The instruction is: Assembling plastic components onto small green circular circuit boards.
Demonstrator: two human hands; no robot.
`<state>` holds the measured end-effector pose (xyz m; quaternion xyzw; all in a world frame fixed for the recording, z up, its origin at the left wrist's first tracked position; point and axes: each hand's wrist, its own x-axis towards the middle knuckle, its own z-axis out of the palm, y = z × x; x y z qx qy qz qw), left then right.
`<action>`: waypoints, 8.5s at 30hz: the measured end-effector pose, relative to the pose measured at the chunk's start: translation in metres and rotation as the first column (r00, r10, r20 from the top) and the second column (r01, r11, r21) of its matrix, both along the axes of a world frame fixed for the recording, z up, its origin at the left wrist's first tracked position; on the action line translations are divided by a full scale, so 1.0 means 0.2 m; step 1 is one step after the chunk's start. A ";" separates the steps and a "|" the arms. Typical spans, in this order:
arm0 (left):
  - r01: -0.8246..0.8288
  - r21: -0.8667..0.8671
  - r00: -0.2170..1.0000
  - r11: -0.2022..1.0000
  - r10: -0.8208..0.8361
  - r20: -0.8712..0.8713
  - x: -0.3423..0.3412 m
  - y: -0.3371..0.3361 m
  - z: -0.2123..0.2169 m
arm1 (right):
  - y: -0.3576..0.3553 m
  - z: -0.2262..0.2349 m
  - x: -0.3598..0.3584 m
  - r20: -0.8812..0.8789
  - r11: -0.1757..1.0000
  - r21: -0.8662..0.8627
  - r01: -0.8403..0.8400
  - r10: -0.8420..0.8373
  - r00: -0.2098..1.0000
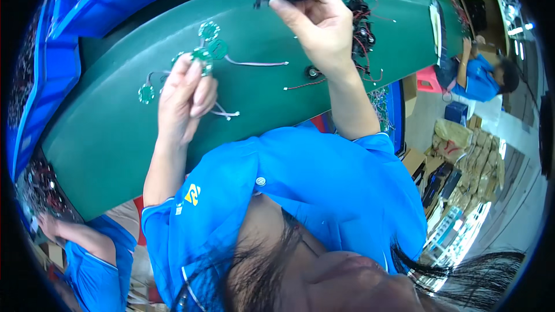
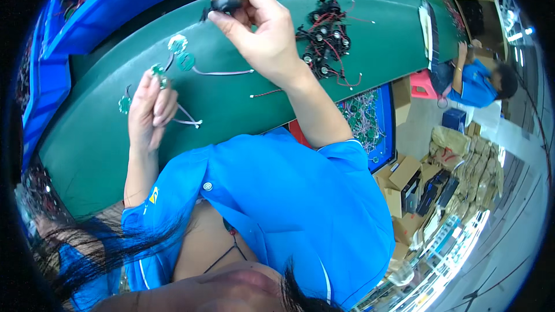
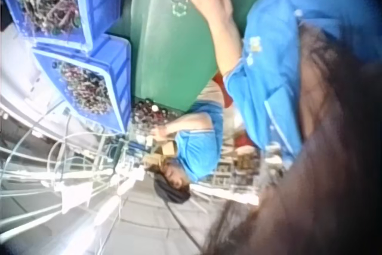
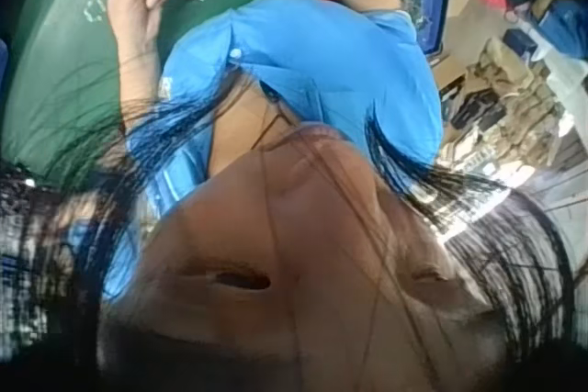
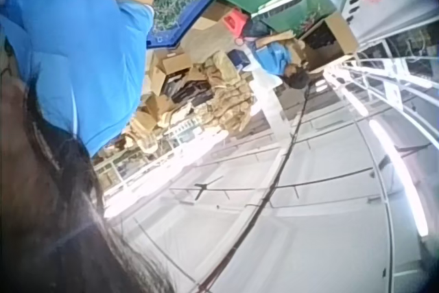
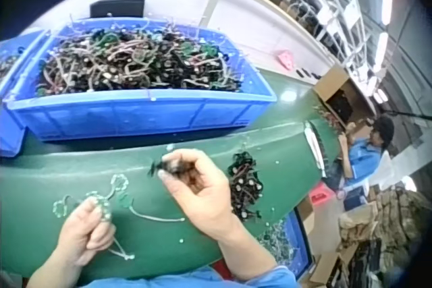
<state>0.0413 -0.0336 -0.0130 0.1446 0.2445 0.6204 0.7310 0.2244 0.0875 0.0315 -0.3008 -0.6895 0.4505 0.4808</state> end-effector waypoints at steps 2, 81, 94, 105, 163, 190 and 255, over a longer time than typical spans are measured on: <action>-0.044 -0.051 0.999 0.998 0.044 0.001 0.03 -0.02 -0.01 | -0.05 0.03 -0.03 -0.031 0.990 -0.139 -0.040 0.036 0.999; -0.024 -0.121 0.964 0.992 -0.010 -0.267 0.04 -0.02 -0.09 | -0.12 -0.15 -0.21 -0.452 0.735 -0.583 -0.346 0.060 0.890; -0.078 -0.148 0.943 0.986 0.025 -0.331 0.04 -0.02 -0.08 | -0.12 -0.16 -0.16 -0.397 0.719 -0.612 -0.329 0.081 0.914; -0.082 -0.122 0.925 0.989 0.030 -0.378 0.05 -0.02 -0.10 | -0.18 -0.17 -0.15 -0.341 0.667 -0.671 -0.324 0.110 0.934; -0.230 0.005 0.855 0.973 0.205 -0.476 0.03 -0.02 -0.09 | -0.17 -0.27 -0.39 0.236 0.807 0.585 -0.079 -0.076 0.969; -0.342 0.047 0.875 0.939 0.336 -0.348 0.06 -0.02 -0.13 | -0.24 -0.15 -0.31 0.425 0.946 0.314 -0.084 -0.061 0.903; -0.414 0.233 0.489 0.880 0.430 -0.759 0.06 -0.07 -0.09 | -0.26 -0.34 -0.40 0.245 0.958 0.272 -0.087 0.019 0.969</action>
